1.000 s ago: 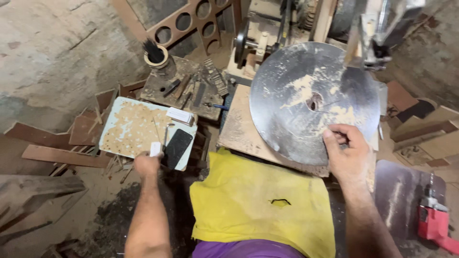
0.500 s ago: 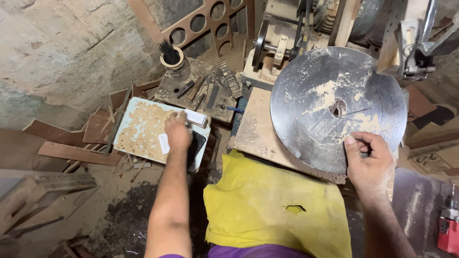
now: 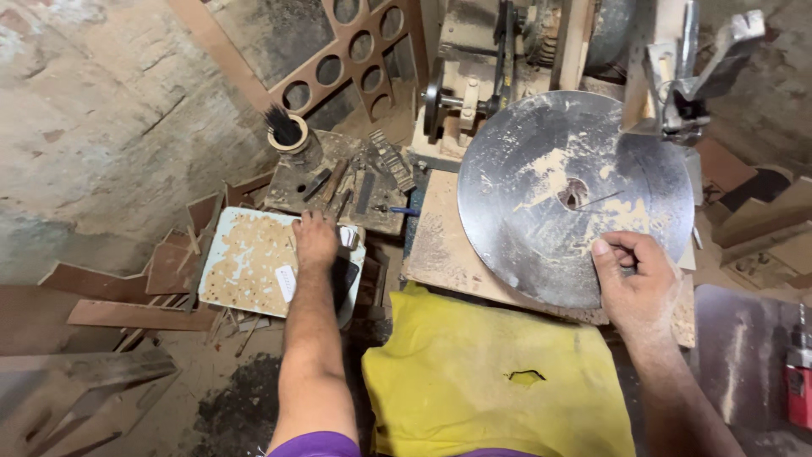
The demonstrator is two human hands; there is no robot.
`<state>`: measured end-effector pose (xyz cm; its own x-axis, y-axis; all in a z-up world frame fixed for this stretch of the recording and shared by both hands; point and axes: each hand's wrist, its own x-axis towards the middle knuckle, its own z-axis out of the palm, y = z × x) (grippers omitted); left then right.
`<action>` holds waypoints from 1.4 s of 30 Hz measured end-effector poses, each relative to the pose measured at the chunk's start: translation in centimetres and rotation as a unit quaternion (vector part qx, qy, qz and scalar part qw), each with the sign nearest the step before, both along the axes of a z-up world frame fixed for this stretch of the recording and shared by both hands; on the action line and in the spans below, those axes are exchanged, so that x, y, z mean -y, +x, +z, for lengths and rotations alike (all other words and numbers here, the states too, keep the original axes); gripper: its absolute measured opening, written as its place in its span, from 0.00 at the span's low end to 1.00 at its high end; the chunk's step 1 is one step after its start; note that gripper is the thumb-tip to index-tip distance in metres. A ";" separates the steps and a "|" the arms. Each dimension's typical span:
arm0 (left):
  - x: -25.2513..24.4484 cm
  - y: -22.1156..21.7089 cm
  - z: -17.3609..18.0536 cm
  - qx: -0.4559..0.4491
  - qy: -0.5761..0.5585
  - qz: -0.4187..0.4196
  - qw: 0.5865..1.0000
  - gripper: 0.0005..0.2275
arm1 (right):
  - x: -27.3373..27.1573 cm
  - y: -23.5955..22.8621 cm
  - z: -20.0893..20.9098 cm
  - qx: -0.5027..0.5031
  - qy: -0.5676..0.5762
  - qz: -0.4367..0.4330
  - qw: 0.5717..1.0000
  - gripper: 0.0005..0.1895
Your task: The person uses a scroll saw to cut a small wooden block, carefully guiding the wood into the reciprocating blade and adjusting the saw's arm position.
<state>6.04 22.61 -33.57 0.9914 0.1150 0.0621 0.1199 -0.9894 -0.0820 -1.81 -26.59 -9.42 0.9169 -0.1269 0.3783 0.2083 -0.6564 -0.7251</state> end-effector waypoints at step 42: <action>33.0 1.1 27.0 0.048 -0.690 -0.211 0.691 0.05 | 3.4 2.7 4.9 -0.171 0.365 0.209 0.891 0.23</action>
